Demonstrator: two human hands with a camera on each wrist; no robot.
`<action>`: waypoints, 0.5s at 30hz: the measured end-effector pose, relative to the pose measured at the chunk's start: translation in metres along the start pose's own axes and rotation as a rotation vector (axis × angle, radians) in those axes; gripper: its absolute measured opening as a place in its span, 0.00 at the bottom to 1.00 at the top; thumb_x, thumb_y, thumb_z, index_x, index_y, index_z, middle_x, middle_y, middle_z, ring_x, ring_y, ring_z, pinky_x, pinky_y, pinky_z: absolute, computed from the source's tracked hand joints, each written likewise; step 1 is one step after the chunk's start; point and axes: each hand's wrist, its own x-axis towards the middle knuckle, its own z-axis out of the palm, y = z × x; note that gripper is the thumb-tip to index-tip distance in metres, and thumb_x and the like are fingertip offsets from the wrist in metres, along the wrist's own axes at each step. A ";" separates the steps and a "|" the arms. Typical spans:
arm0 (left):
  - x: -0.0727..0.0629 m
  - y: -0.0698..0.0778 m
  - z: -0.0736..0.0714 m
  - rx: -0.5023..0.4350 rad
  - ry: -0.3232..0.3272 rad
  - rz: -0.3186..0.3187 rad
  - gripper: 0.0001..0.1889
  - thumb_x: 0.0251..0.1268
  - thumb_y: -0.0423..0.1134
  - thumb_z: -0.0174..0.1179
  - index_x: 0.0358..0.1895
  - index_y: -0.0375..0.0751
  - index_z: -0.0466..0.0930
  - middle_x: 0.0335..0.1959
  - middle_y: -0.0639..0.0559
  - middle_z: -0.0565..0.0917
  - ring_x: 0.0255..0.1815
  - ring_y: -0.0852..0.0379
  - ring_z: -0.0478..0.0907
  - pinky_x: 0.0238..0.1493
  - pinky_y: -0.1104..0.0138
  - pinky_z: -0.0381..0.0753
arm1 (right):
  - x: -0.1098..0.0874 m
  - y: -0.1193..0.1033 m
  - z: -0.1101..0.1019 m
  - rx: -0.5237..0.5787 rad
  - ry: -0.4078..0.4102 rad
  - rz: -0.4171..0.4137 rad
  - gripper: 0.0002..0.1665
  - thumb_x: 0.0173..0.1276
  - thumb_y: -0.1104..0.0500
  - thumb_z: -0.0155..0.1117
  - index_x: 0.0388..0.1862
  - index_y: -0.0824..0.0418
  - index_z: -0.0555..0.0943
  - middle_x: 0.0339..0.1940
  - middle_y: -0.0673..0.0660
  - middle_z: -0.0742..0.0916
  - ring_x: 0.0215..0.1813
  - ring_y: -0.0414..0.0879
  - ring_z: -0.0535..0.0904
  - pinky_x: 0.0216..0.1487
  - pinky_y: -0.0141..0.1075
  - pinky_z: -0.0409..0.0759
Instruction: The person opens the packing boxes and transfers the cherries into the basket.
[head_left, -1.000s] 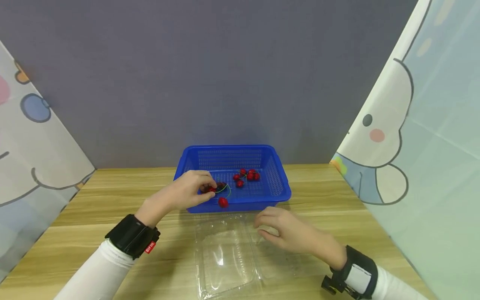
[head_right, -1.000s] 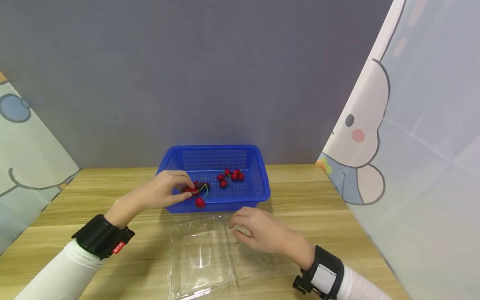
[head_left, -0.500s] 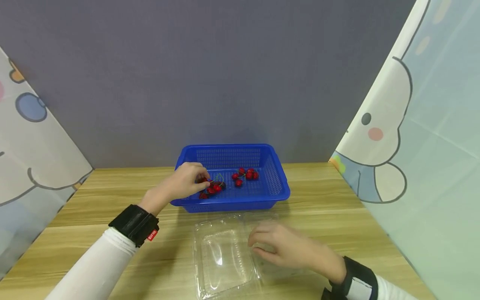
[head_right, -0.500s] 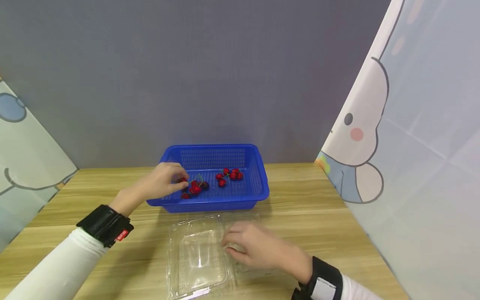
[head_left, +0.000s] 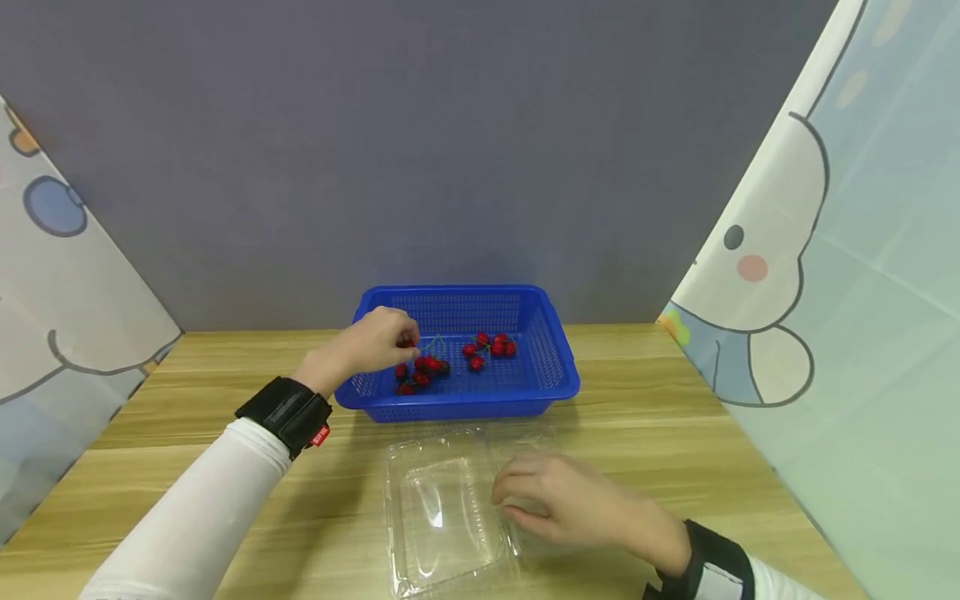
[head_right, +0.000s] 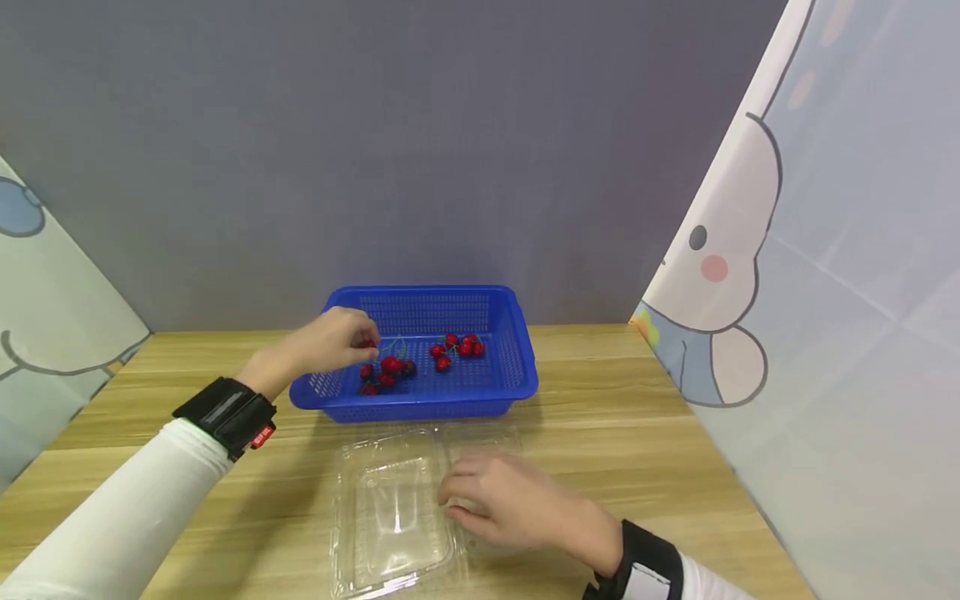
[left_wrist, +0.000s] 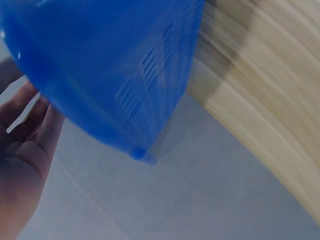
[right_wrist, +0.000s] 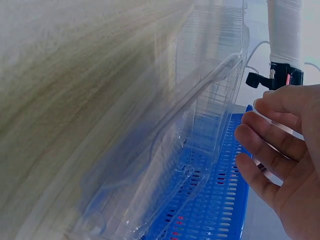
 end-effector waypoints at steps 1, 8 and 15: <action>0.002 -0.002 -0.001 0.003 -0.015 -0.005 0.03 0.63 0.32 0.70 0.36 0.36 0.86 0.31 0.48 0.83 0.32 0.54 0.80 0.37 0.58 0.82 | 0.000 0.000 0.001 0.001 -0.002 0.002 0.08 0.68 0.63 0.70 0.46 0.55 0.86 0.45 0.44 0.86 0.50 0.34 0.81 0.56 0.26 0.77; 0.012 -0.009 -0.005 0.033 -0.126 -0.067 0.05 0.66 0.34 0.69 0.39 0.35 0.87 0.31 0.49 0.84 0.33 0.54 0.80 0.39 0.57 0.83 | 0.001 -0.002 0.003 -0.005 -0.016 -0.006 0.08 0.68 0.63 0.70 0.45 0.55 0.85 0.44 0.44 0.85 0.50 0.33 0.80 0.57 0.25 0.76; 0.017 -0.014 -0.002 0.040 -0.189 -0.110 0.04 0.69 0.34 0.67 0.40 0.36 0.85 0.32 0.49 0.82 0.33 0.54 0.79 0.39 0.58 0.81 | 0.002 -0.004 0.003 -0.005 -0.035 -0.002 0.07 0.69 0.62 0.69 0.45 0.55 0.85 0.44 0.44 0.85 0.49 0.33 0.80 0.56 0.25 0.76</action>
